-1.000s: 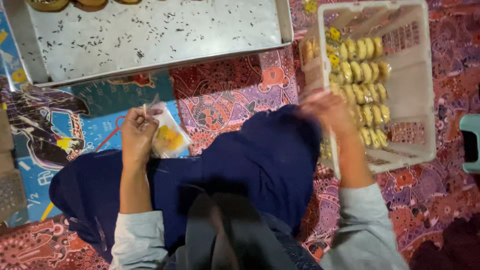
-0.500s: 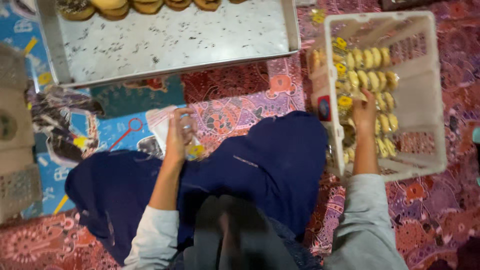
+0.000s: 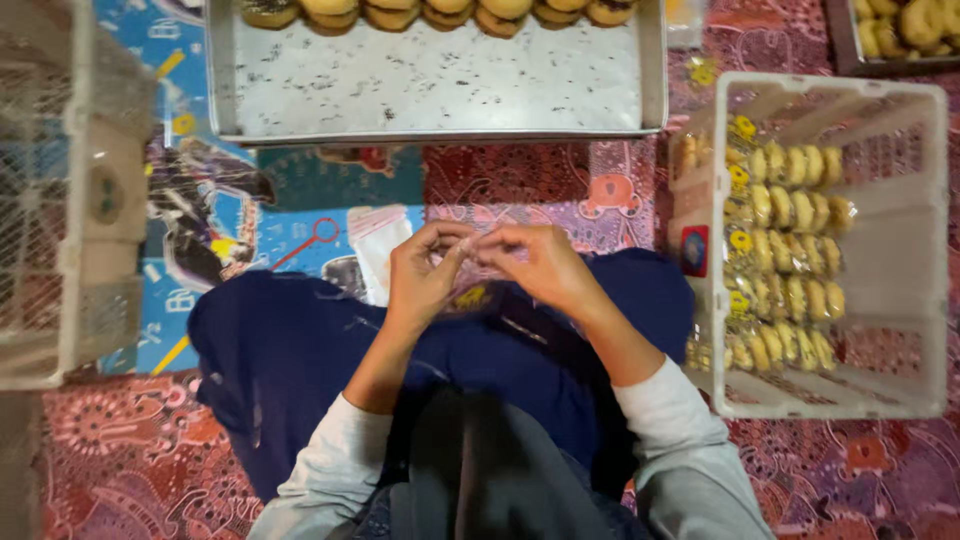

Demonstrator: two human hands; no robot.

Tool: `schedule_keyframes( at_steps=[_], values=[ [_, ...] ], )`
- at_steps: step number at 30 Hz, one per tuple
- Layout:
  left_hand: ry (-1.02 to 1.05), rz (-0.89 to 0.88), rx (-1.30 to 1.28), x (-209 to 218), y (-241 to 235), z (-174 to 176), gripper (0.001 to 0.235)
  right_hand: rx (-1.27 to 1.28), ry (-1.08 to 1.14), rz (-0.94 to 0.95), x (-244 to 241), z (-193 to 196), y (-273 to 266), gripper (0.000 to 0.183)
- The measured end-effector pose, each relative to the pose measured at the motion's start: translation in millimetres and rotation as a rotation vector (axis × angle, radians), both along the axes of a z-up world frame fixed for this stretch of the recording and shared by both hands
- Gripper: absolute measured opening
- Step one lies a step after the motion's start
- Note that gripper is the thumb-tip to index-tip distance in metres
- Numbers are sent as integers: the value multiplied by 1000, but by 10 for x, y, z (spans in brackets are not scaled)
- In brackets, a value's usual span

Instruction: The person sits on the floor and repeatedly picks doughnuts from a metal tray, places them into clear plastic bags, and then places the sealed bags into a white plastic crate. The process is repeated for multiple doughnuts.

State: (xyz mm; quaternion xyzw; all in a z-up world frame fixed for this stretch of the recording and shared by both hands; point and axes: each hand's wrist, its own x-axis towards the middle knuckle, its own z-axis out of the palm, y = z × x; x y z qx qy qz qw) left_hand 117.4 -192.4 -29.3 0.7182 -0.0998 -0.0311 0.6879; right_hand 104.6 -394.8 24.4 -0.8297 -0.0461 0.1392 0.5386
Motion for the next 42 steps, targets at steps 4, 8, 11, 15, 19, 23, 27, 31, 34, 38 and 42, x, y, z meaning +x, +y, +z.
schedule_keyframes(
  at_steps=[4,8,11,15,19,23,27,31,34,38,42],
  values=[
    [-131,60,368,33,428,262,22,-29,-24,37,223,104,266,21],
    [-297,71,414,30,620,308,14,-316,-506,149,216,60,418,16],
    [-186,-6,328,68,656,291,9,-269,-574,190,255,117,566,10],
    [-198,281,380,131,689,252,6,-228,-550,49,201,336,820,19],
    [-386,517,274,203,635,281,14,-322,-791,-110,52,499,1171,27],
    [-599,347,206,38,546,262,17,-513,-629,12,254,226,1322,55],
    [-265,520,-392,197,704,140,37,-426,-761,153,499,-180,1406,46],
    [180,432,-1210,653,1114,-220,20,-147,-568,387,843,-182,1557,26],
    [121,461,-1271,826,1506,-483,10,-181,-213,75,1689,9,1597,21],
    [361,614,-1537,826,1806,-676,27,-938,-758,251,3137,-78,1577,55],
    [345,499,-1653,891,1897,-779,33,-1199,-727,429,3807,-264,1643,77]
  ],
)
